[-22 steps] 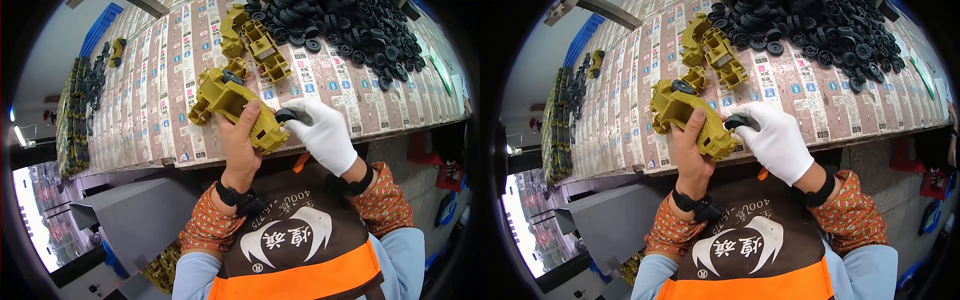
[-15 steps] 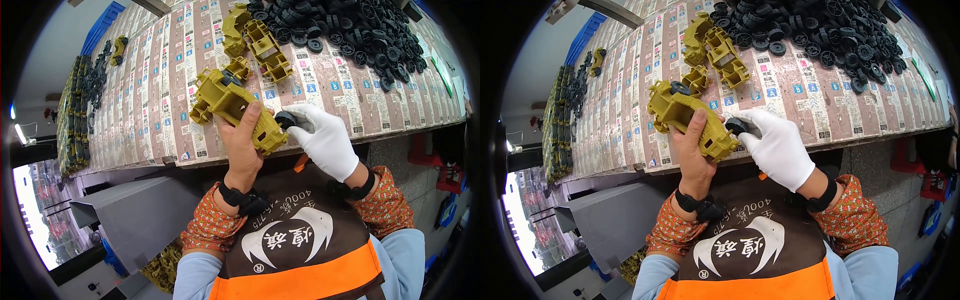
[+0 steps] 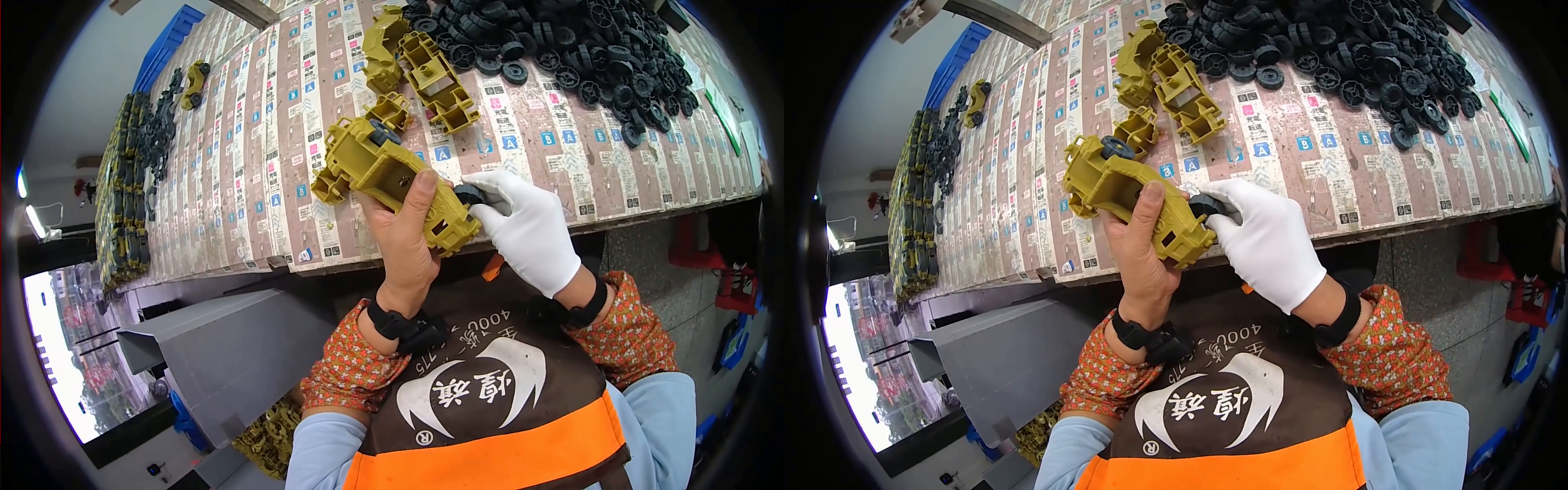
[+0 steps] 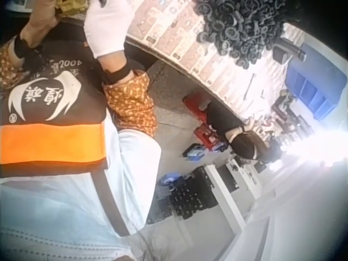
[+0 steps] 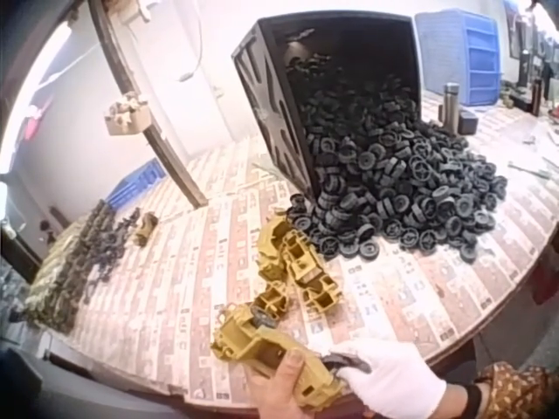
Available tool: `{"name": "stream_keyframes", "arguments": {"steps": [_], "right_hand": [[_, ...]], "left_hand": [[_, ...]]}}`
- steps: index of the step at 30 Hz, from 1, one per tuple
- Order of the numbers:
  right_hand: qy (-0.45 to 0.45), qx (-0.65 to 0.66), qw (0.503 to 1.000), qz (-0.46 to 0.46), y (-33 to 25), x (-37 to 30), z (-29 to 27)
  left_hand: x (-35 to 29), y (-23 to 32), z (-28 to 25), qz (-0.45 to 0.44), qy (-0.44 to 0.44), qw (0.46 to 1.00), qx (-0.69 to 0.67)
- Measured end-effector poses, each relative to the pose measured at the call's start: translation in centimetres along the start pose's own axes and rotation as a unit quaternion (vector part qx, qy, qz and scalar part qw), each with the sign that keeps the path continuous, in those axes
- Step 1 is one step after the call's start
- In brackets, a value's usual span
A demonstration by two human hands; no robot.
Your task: Manually assembling small plastic toy vehicle parts by pressing wheels and components together.
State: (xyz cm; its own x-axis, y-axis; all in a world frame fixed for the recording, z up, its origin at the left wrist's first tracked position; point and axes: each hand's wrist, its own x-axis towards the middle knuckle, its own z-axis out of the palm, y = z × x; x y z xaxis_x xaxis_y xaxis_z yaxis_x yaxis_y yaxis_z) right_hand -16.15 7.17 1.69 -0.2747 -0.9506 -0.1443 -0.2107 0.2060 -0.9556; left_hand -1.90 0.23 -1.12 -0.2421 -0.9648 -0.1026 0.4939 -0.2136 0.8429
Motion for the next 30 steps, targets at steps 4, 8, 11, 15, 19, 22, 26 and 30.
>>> {"name": "stream_keyframes", "arguments": {"steps": [4,8,11,15,19,22,26,30], "right_hand": [[0.014,0.011,0.999,-0.046,1.1,-0.2,0.5],[0.007,-0.009,0.996,-0.09,1.7,-0.9,1.1],[-0.002,-0.021,0.997,-0.08,1.6,-1.2,1.3],[-0.01,-0.038,0.995,-0.089,0.9,-1.3,1.0],[-0.121,-0.058,0.991,0.018,1.4,1.0,-1.4],[0.041,-0.011,0.998,-0.041,0.4,2.8,-4.7],[-0.067,-0.026,0.988,-0.133,-1.7,2.9,-5.8],[-0.163,-0.033,0.986,-0.008,-0.8,2.1,-8.5]], "left_hand": [[0.3,-0.9,-0.9,0.05,0.018,0.998,0.03],[0.0,-1.6,-1.3,0.099,0.024,0.992,0.071],[-0.7,-2.4,-0.8,0.136,0.04,0.985,0.096],[-1.1,-2.6,-0.7,0.147,0.039,0.987,0.054],[0.6,-1.4,-0.9,0.043,-0.043,0.988,0.145],[1.7,0.9,-1.2,-0.076,-0.193,0.95,0.234],[1.9,4.5,0.1,-0.161,-0.353,0.855,0.345],[3.3,5.8,-1.1,-0.331,-0.281,0.896,0.096]]}}
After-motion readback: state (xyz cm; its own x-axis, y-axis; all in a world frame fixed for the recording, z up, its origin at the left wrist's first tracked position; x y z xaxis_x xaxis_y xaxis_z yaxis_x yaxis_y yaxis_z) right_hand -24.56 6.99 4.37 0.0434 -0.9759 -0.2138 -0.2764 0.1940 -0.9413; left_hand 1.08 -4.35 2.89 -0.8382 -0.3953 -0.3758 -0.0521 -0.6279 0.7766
